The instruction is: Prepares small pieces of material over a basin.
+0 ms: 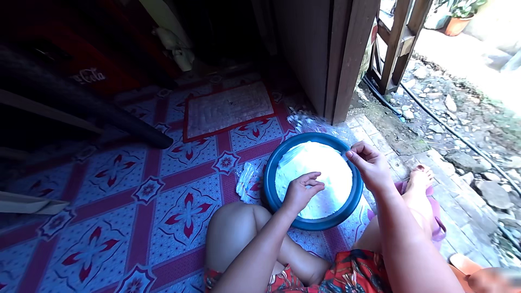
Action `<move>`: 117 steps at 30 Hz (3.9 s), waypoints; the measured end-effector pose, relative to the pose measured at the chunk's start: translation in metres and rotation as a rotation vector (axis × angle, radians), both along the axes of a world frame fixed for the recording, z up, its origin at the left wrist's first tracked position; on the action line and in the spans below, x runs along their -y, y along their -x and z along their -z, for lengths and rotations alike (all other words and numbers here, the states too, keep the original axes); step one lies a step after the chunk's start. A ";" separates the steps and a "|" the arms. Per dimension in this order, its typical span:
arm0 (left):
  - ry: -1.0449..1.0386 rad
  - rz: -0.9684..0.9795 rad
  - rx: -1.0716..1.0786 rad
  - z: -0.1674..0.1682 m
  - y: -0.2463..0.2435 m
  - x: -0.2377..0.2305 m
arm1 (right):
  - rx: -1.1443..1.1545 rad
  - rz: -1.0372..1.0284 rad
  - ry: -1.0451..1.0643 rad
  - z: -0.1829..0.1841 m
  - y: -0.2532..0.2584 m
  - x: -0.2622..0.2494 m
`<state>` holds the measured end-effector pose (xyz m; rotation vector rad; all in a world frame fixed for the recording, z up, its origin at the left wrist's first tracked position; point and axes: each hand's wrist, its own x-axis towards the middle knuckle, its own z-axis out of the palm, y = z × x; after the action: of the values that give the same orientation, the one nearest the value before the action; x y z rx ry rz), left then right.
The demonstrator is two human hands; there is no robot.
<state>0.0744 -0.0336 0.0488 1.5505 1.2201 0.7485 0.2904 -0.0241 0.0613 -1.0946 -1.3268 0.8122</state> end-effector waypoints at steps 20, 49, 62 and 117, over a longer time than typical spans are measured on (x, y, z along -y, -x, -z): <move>0.035 0.054 -0.196 -0.056 0.003 -0.013 | -0.310 0.022 -0.023 -0.016 0.006 0.011; 0.126 -0.158 0.284 -0.066 -0.001 -0.021 | -0.193 -0.471 0.919 0.018 0.076 0.027; 0.179 0.022 0.213 -0.034 0.027 -0.017 | 0.297 -0.262 0.591 0.018 0.043 -0.006; 0.390 -0.235 0.347 -0.014 -0.014 -0.010 | 0.444 -0.084 0.145 0.031 0.063 -0.001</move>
<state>0.0880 -0.0237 0.0624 0.9261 1.2094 0.8329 0.2277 -0.0227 0.0300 -1.3968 -1.7123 0.7614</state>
